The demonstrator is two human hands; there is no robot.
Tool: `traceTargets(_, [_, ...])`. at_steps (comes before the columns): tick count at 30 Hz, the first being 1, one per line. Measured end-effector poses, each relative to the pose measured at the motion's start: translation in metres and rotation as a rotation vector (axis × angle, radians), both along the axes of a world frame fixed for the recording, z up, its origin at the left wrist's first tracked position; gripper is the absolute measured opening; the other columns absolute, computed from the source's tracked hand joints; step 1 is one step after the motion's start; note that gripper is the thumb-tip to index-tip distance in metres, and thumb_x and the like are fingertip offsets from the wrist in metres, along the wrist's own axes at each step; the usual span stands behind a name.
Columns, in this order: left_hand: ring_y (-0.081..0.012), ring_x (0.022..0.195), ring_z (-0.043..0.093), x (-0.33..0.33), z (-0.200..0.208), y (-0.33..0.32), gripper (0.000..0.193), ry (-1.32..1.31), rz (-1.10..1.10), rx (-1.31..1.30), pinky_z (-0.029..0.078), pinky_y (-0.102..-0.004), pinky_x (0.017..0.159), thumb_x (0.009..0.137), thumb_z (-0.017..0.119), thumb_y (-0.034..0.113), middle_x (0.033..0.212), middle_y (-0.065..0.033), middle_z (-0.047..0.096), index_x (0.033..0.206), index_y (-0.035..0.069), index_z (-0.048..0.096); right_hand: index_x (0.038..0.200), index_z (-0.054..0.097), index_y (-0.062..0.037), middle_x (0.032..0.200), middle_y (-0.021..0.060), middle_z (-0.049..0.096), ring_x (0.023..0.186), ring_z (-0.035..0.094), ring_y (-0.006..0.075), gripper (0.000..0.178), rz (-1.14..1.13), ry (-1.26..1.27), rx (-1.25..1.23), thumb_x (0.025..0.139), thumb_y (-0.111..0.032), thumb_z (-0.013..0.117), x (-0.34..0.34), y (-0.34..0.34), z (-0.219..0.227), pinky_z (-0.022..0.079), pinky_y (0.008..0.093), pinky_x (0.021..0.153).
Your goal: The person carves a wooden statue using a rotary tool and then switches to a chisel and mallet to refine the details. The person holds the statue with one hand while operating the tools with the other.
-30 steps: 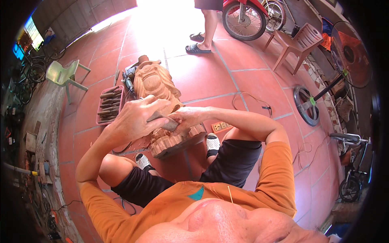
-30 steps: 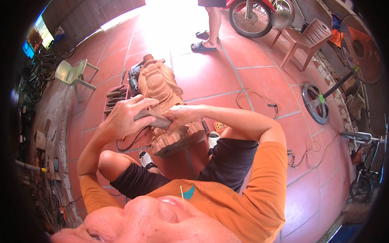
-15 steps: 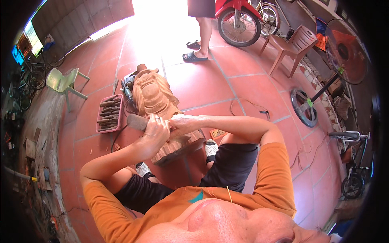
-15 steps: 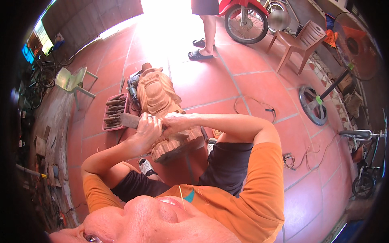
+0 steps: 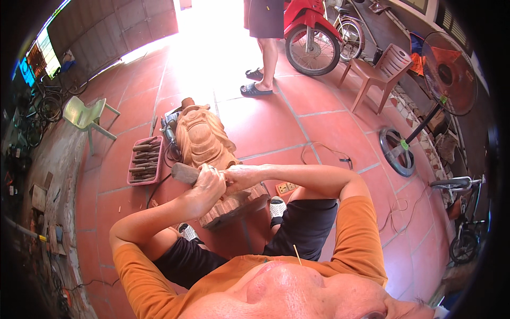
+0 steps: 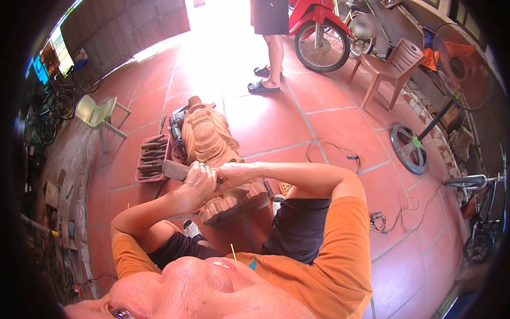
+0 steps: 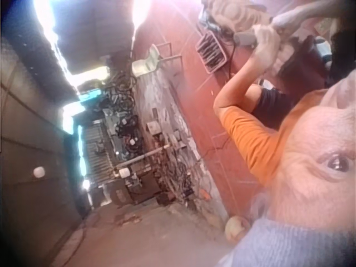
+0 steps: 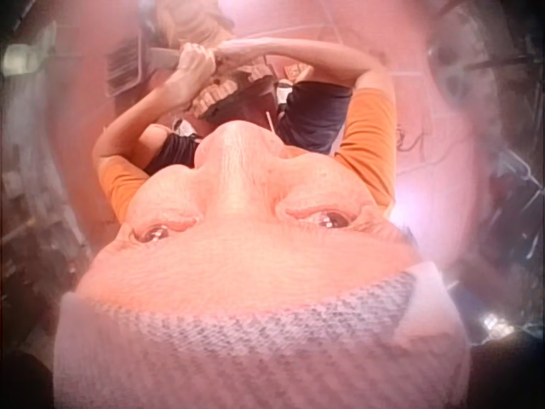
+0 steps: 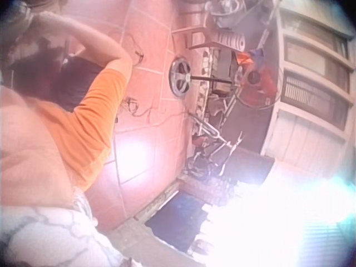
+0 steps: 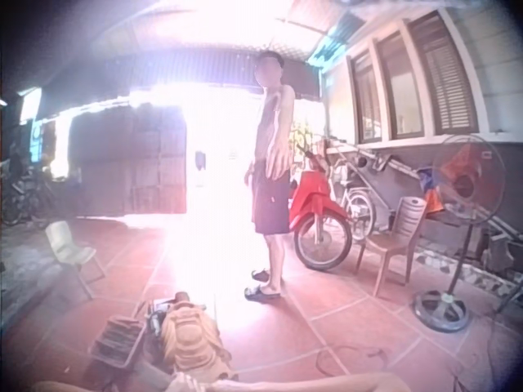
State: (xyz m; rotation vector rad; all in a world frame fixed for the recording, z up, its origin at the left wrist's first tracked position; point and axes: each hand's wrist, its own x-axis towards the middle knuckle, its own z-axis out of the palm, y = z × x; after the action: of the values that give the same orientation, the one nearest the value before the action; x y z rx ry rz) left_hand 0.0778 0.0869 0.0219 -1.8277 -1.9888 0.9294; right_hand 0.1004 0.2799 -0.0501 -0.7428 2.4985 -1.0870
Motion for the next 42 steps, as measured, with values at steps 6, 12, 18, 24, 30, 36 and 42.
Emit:
traceTargets(6, [-0.021,0.082,0.065,-0.001,-0.005,-0.004,0.025,0.009,-0.061,0.119,0.042,-0.0392,0.075,0.074,0.074,0.024,0.086,-0.0082,0.066,0.091,0.006,0.071,0.114,0.067,-0.008,0.099,0.0162,0.074,0.094,0.07,0.0355,0.048,-0.01,-0.021,0.038,0.076,-0.031,0.085,0.002,0.001,0.005,0.051,0.045,0.082])
traceTargets(12, [-0.0219,0.083,0.065,-0.003,-0.008,-0.009,0.031,0.028,-0.127,0.118,0.042,-0.0397,0.075,0.068,0.079,0.024,0.086,-0.0077,0.066,0.092,0.006,0.072,0.115,0.067,-0.0087,0.1,0.0149,0.074,0.095,0.07,0.0337,0.047,0.003,-0.025,-0.034,0.076,-0.028,0.084,0.001,0.003,-0.003,0.052,0.0438,0.083])
traceTargets(18, [-0.0232,0.087,0.067,0.0,-0.007,-0.012,0.025,0.023,-0.092,0.067,0.045,-0.0414,0.076,0.073,0.077,0.023,0.088,-0.0059,0.068,0.095,0.01,0.074,0.122,0.064,-0.0101,0.1,0.0155,0.074,0.097,0.071,0.0344,0.051,0.027,-0.003,-0.017,0.078,-0.027,0.083,-0.003,0.001,-0.012,0.052,0.0438,0.083])
traceTargets(24, [-0.0228,0.088,0.068,0.001,-0.007,-0.008,0.019,0.001,-0.037,0.038,0.046,-0.0411,0.077,0.078,0.073,0.02,0.088,-0.0051,0.068,0.095,0.011,0.074,0.132,0.057,-0.0113,0.104,0.0161,0.074,0.1,0.071,0.036,0.064,0.032,0.018,-0.049,0.077,-0.03,0.086,-0.008,0.005,-0.024,0.052,0.0452,0.085])
traceTargets(30, [-0.0276,0.096,0.065,-0.005,-0.016,-0.002,0.026,-0.101,0.026,-0.012,0.043,-0.0404,0.089,0.082,0.067,0.02,0.092,-0.0114,0.066,0.102,0.004,0.066,0.139,0.051,-0.0089,0.107,0.0182,0.074,0.101,0.071,0.0366,0.067,0.082,0.03,0.015,0.083,-0.024,0.083,-0.002,0.013,-0.003,0.054,0.0448,0.085])
traceTargets(36, [-0.0367,0.121,0.051,0.001,-0.002,-0.009,0.067,-0.266,0.211,-0.222,0.033,-0.0507,0.116,0.086,0.059,0.027,0.127,-0.0265,0.052,0.137,-0.014,0.044,0.126,0.064,-0.0099,0.098,0.01,0.075,0.086,0.072,0.0194,0.042,-0.161,0.096,-0.076,0.086,0.001,0.071,-0.009,0.044,0.013,0.056,0.0331,0.076])
traceTargets(42, [-0.026,0.103,0.058,-0.002,-0.02,-0.021,0.043,0.009,-0.044,0.027,0.041,-0.04,0.103,0.082,0.064,0.02,0.101,-0.0123,0.057,0.118,-0.002,0.055,0.119,0.066,-0.0025,0.122,0.0045,0.069,0.108,0.066,0.0125,0.029,-0.433,0.182,-0.321,0.092,0.008,0.064,0.002,0.089,0.019,0.055,0.0306,0.094])
